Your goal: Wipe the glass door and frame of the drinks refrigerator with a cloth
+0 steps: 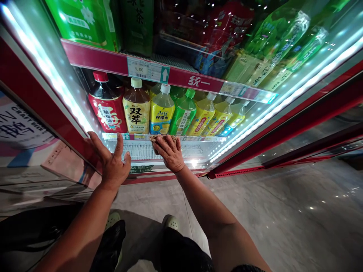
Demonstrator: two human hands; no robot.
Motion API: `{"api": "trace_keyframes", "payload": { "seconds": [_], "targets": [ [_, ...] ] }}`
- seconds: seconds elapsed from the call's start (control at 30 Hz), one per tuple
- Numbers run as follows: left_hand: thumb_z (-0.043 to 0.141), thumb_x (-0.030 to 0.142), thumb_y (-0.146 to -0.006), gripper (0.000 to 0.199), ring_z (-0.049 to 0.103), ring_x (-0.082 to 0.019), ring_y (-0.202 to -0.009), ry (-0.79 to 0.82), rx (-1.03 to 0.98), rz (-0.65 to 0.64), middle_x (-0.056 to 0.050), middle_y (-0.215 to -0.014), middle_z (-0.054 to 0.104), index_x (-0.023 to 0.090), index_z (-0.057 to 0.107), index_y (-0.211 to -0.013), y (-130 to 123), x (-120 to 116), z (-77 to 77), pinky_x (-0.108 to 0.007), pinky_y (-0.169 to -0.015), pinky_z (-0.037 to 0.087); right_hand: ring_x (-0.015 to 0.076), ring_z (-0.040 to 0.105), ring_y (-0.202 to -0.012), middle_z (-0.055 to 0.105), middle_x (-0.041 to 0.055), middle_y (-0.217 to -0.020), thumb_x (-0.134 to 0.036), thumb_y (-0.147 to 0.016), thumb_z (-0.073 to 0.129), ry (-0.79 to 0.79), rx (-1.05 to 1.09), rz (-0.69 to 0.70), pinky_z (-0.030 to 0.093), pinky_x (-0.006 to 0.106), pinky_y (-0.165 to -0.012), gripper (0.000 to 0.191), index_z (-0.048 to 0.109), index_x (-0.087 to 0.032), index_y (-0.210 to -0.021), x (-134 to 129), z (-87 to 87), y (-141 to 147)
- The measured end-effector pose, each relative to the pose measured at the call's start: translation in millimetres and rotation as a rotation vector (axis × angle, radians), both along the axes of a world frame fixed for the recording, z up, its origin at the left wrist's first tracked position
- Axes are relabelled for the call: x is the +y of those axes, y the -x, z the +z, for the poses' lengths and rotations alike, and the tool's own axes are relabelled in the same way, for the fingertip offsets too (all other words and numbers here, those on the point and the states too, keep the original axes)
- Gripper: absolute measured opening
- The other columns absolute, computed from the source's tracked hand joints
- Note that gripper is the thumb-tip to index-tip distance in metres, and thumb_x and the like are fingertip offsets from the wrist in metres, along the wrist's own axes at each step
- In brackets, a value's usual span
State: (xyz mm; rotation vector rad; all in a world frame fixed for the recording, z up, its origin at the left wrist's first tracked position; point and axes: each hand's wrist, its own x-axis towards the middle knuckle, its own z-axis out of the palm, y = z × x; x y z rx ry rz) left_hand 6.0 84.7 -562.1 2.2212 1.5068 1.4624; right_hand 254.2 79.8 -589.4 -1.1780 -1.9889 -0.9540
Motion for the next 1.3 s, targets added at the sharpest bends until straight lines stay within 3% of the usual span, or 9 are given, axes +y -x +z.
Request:
{"api": "trace_keyframes", "payload": {
  "seconds": [0.13,0.27,0.43,0.53,0.67,0.77,0.9,1.1,1.3],
  "targets": [
    [0.062,0.004,-0.083,0.099,-0.001,-0.050,-0.159,-0.008,0.046,0.022,0.008,-0.172,-0.024,0.049,0.022,-0.161,-2.8,-0.5,-2.6,-0.084,-0.120,0.012,0.0186,0.022,-0.162,0.059,-0.0054,-0.154,-0.016,-0.101,0.041,0.092,0.014,-0.025,0.008,0.055,-0.135,0.056,0.052,-0.040,-0.150,-0.5,4.3,-16.8],
    [0.065,0.002,-0.080,0.108,-0.020,-0.049,-0.156,-0.068,0.103,0.051,0.014,-0.162,-0.041,0.050,0.013,-0.161,-4.6,-1.4,-2.8,-0.083,-0.122,0.004,0.0208,0.019,-0.162,0.058,-0.0041,-0.155,-0.017,-0.101,0.042,0.049,0.151,-0.045,0.010,0.059,-0.134,0.055,0.052,-0.040,-0.150,2.9,3.0,-23.6],
    [0.065,0.004,-0.080,0.109,-0.026,-0.047,-0.154,-0.095,0.127,0.044,0.015,-0.162,-0.041,0.051,0.011,-0.161,-4.9,-0.9,-1.1,-0.079,-0.124,0.005,0.0189,0.018,-0.163,0.063,-0.0018,-0.150,-0.016,-0.100,0.043,0.035,0.071,-0.020,0.008,0.056,-0.135,0.053,0.058,-0.036,-0.145,-2.5,-12.1,-25.9],
    [0.064,0.002,-0.080,0.110,-0.026,-0.047,-0.155,-0.101,0.124,0.048,0.016,-0.163,-0.041,0.053,0.009,-0.161,-7.3,-2.4,0.4,-0.079,-0.124,0.006,0.0176,0.019,-0.162,0.061,-0.0043,-0.152,-0.016,-0.100,0.042,0.044,0.005,-0.029,0.008,0.054,-0.135,0.054,0.056,-0.039,-0.146,-4.5,-3.9,-37.8],
    [0.063,0.000,-0.080,0.112,-0.023,-0.049,-0.155,-0.083,0.112,0.020,0.015,-0.162,-0.042,0.054,0.007,-0.161,-11.6,-4.7,0.2,-0.081,-0.123,0.005,0.0198,0.018,-0.163,0.054,-0.0020,-0.159,-0.015,-0.100,0.043,-0.050,0.146,-0.116,0.012,0.058,-0.133,0.054,0.052,-0.037,-0.149,-2.4,5.6,-47.7],
    [0.062,0.000,-0.080,0.110,-0.026,-0.050,-0.154,-0.058,0.100,0.020,0.012,-0.163,-0.043,0.053,0.009,-0.161,-14.1,-5.1,-1.2,-0.082,-0.122,0.004,0.0208,0.016,-0.163,0.053,0.0026,-0.160,-0.014,-0.100,0.045,-0.110,0.181,-0.114,0.015,0.057,-0.133,0.051,0.055,-0.032,-0.147,-5.4,-7.4,-44.9],
    [0.062,0.000,-0.080,0.110,-0.030,-0.050,-0.152,-0.059,0.098,0.022,0.013,-0.163,-0.043,0.052,0.010,-0.161,-15.4,-4.2,-3.0,-0.082,-0.122,0.002,0.0189,0.014,-0.163,0.061,0.0013,-0.152,-0.013,-0.099,0.043,0.015,0.066,-0.129,0.013,0.056,-0.134,0.048,0.064,-0.033,-0.137,-12.3,-22.5,-49.0],
    [0.061,0.000,-0.079,0.109,-0.027,-0.048,-0.154,-0.059,0.092,0.017,0.014,-0.163,-0.042,0.052,0.013,-0.161,-15.3,-3.5,-5.5,-0.079,-0.123,0.000,0.0202,0.014,-0.164,0.053,0.0026,-0.159,-0.017,-0.102,0.042,-0.107,0.241,-0.253,0.018,0.059,-0.132,0.046,0.060,-0.033,-0.142,-4.7,-9.4,-61.8],
    [0.063,0.000,-0.078,0.110,-0.027,-0.045,-0.155,-0.102,0.116,0.030,0.011,-0.164,-0.042,0.049,0.012,-0.162,-15.5,-0.1,-7.3,-0.078,-0.123,-0.001,0.0195,0.013,-0.163,0.048,0.0036,-0.163,-0.014,-0.100,0.045,-0.055,0.182,-0.184,0.015,0.057,-0.133,0.048,0.059,-0.032,-0.142,-12.5,-36.8,-61.8]
  ]
}}
